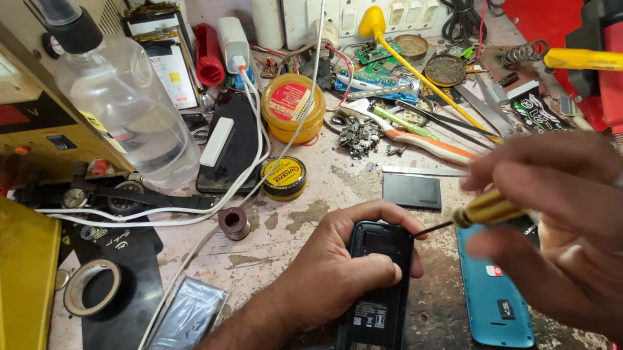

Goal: The person works on feature phones at a cluttered repair bench. They remove a battery from one phone, wipe the phone and battery with a cloth, pry open the back cover of another phone, and use a screwdriver to work on the phone's internal components.

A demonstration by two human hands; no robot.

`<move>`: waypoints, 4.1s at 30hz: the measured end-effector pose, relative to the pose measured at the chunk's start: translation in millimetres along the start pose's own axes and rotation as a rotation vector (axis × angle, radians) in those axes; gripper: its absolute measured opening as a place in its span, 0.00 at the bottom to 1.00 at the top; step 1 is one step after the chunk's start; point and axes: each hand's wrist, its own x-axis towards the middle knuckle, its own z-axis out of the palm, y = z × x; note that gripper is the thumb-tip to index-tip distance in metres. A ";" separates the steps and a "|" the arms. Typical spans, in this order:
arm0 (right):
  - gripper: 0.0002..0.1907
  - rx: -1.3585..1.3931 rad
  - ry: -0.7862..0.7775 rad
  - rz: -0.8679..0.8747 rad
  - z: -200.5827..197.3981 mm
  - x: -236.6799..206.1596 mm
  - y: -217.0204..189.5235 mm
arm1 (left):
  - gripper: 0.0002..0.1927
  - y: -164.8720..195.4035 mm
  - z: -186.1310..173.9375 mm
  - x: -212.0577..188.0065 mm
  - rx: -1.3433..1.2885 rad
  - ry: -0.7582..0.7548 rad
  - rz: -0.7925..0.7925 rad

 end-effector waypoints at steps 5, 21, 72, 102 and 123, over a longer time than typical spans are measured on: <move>0.24 -0.088 0.042 0.327 -4.9 0.0 -11.9 | 0.20 -2.1 1.4 1.1 0.018 -0.007 -0.001; 0.28 0.078 0.120 0.120 11.3 -9.3 4.6 | 0.19 -3.0 3.5 3.2 0.075 -0.023 -0.013; 0.15 -0.196 -0.092 0.041 -12.7 7.5 -18.1 | 0.17 -8.8 6.6 7.5 0.294 -0.035 0.027; 0.17 -0.135 0.055 0.125 -1.9 1.7 -11.8 | 0.19 -12.0 4.4 9.8 0.204 -0.036 -0.030; 0.19 0.077 0.120 0.339 3.2 -1.3 -9.0 | 0.18 -1.9 5.9 10.2 0.337 -0.004 -0.059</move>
